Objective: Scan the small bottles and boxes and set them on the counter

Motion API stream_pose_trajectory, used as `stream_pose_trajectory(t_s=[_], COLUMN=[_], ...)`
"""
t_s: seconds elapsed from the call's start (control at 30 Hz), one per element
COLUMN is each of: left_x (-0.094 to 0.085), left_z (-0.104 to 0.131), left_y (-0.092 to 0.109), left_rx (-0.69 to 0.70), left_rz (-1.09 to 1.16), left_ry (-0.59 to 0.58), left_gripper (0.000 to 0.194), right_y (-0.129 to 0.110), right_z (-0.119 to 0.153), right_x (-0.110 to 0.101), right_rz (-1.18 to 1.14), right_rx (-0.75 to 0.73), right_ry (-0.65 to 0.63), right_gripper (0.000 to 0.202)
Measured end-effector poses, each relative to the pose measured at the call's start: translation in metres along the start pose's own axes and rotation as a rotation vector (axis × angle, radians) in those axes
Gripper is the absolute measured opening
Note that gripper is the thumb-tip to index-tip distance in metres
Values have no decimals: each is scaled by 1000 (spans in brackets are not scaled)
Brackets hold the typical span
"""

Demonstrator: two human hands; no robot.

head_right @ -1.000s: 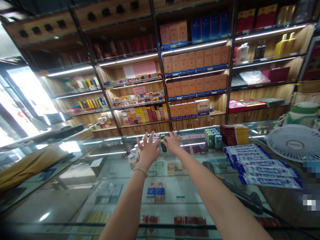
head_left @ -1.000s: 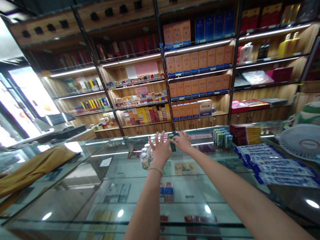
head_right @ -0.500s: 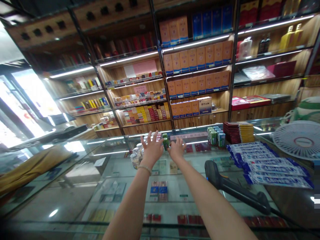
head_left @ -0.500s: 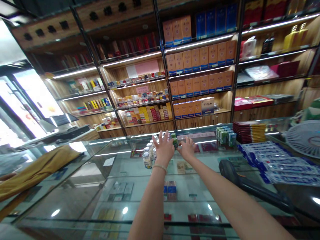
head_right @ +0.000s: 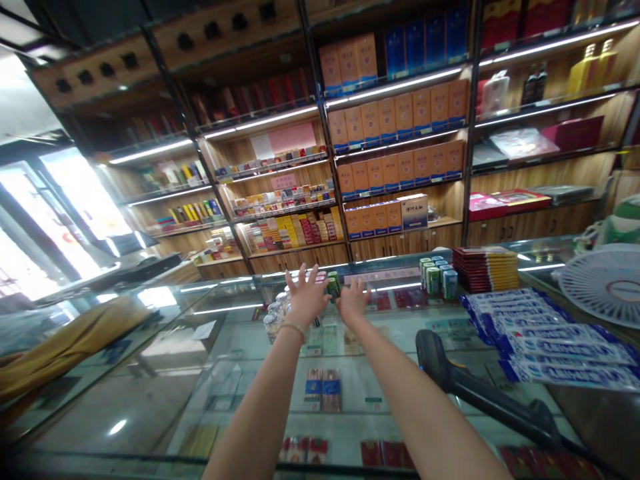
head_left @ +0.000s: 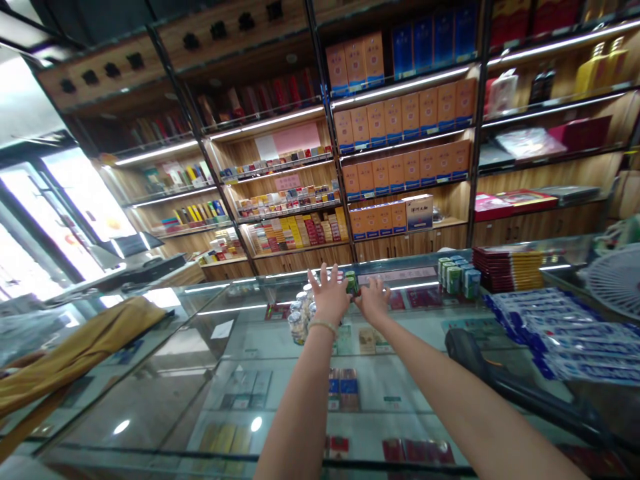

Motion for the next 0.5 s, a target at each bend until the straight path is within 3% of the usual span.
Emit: stream_pose_trajectory(t_s=[0.5], left_x=[5], left_z=[-6], left_y=[-4], left_rx=[18], left_rz=[13], left_ry=[-28], left_gripper=[44], right_y=[3], right_z=[-9], right_x=[12], right_rz=[-3], right_rx=[14], right_ry=[11], right_gripper=[21])
Point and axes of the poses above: each hand's wrist, its own z-axis away from the middle knuckle, its own x-axis out of the palm, y = z × x, the point moved 1 cm from there along -z, towards the middle knuckle, and after that the axes turned 12 degrees about x, right-handed, at the moved point
